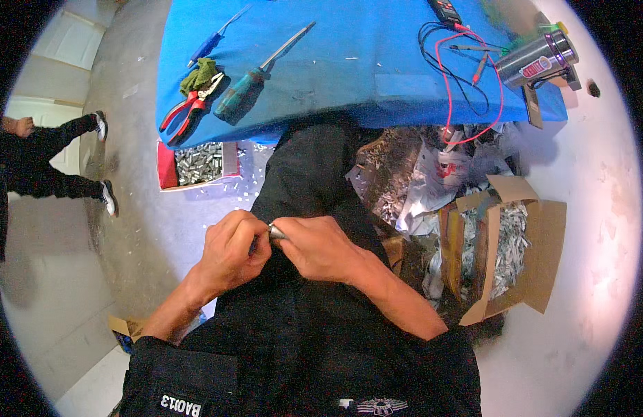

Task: The person uses a multimeter to test a component, and then uses a screwdriver and pliers to disassemble parts of an electrical component.

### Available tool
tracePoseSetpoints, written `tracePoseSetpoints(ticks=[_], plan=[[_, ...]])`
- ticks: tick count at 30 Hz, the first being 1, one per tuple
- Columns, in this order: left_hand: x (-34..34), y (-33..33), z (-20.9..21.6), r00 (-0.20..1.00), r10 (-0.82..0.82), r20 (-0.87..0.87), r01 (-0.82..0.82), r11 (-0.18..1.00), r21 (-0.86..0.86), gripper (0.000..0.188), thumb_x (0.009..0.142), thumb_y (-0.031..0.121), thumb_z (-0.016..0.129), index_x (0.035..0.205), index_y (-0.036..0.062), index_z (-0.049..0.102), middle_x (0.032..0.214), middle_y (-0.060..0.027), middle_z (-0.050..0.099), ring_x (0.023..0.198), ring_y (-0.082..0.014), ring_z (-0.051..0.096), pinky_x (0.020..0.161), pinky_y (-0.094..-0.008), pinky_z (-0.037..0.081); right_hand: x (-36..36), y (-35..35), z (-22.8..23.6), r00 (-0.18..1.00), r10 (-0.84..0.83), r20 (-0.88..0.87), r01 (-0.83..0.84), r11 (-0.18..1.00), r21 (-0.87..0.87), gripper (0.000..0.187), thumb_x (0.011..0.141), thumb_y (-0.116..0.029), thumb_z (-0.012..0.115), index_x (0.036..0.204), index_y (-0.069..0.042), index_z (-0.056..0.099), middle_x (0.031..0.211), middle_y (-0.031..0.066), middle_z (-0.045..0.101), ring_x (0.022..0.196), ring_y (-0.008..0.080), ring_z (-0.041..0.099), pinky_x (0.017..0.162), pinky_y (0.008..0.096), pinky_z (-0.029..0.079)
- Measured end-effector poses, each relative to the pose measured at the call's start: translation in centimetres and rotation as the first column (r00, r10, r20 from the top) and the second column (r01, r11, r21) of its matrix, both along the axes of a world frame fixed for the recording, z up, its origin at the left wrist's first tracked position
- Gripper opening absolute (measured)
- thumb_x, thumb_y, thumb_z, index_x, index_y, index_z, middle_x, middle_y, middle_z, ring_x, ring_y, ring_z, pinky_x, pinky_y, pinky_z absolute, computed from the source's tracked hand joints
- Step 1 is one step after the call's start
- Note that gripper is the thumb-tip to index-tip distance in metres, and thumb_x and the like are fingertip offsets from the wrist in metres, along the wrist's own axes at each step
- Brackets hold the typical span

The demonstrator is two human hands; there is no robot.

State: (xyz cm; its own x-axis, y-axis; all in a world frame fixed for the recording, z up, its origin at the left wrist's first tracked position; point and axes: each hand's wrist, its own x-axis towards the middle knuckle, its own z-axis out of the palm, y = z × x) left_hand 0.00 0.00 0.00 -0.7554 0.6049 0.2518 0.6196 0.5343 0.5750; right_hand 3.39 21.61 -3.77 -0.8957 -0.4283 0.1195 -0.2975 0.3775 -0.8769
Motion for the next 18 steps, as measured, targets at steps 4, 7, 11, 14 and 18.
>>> tracePoseSetpoints(ticks=[4, 7, 11, 14, 18], plan=[[-0.7, -0.9, -1.8, 0.992, 0.1, -0.082, -0.102, 0.994, -0.03, 0.018, 0.081, -0.001, 0.074, 0.088, 0.0045, 0.059, 0.08, -0.0102, 0.06, 0.07, -0.0289, 0.063, 0.057, -0.039, 0.051, 2.7, -0.3, -0.7, 0.997, 0.051, -0.061, -0.052, 0.998, -0.024, 0.023, 0.094, -0.016, 0.075, 0.111, -0.008, 0.062, 0.091, 0.0145, 0.069, 0.082, 0.0355, 0.072, 0.065, 0.0471, 0.055], [-5.0, -6.5, -0.6, 0.929, 0.35, -0.116, -0.351, 0.936, 0.014, 0.017, 0.082, -0.006, 0.073, 0.088, 0.0027, 0.06, 0.076, -0.0087, 0.057, 0.063, -0.019, 0.058, 0.052, -0.0314, 0.044, 4.7, -0.9, -0.9, 0.998, 0.069, -0.003, -0.069, 0.993, -0.096, 0.024, 0.096, -0.017, 0.074, 0.115, -0.007, 0.063, 0.094, 0.013, 0.071, 0.083, 0.0353, 0.072, 0.066, 0.0452, 0.055], [-5.1, -5.7, 3.3, 0.937, 0.348, -0.038, -0.345, 0.937, 0.061, 0.014, 0.086, -0.009, 0.07, 0.088, 0.0016, 0.061, 0.077, -0.0055, 0.059, 0.057, -0.0117, 0.05, 0.051, -0.0275, 0.039, 2.9, -0.2, -1.3, 0.986, -0.137, 0.091, 0.151, 0.973, -0.172, 0.025, 0.098, -0.012, 0.071, 0.121, -0.002, 0.065, 0.103, 0.0143, 0.073, 0.088, 0.0327, 0.073, 0.076, 0.04, 0.057], [-5.1, -6.0, 2.2, 0.928, 0.373, -0.008, -0.373, 0.928, -0.002, 0.011, 0.087, -0.006, 0.07, 0.087, 0.0008, 0.061, 0.073, -0.0072, 0.058, 0.056, -0.0139, 0.051, 0.053, -0.0307, 0.041, 1.9, -0.3, -0.6, 0.964, -0.175, 0.202, 0.231, 0.927, -0.297, 0.028, 0.099, -0.006, 0.068, 0.126, -0.001, 0.066, 0.106, 0.0093, 0.074, 0.089, 0.0183, 0.071, 0.078, 0.0312, 0.056], [-4.0, -7.1, -0.4, 0.886, 0.44, 0.145, -0.436, 0.898, -0.06, 0.009, 0.088, -0.005, 0.07, 0.086, 0.0005, 0.062, 0.073, -0.0095, 0.062, 0.06, -0.0175, 0.057, 0.057, -0.0321, 0.046, 2.0, 0.2, 0.3, 0.879, -0.145, 0.455, 0.331, 0.871, -0.362, 0.031, 0.102, -0.011, 0.067, 0.132, -0.003, 0.065, 0.107, 0.0043, 0.071, 0.092, 0.01, 0.065, 0.081, 0.0288, 0.054]])
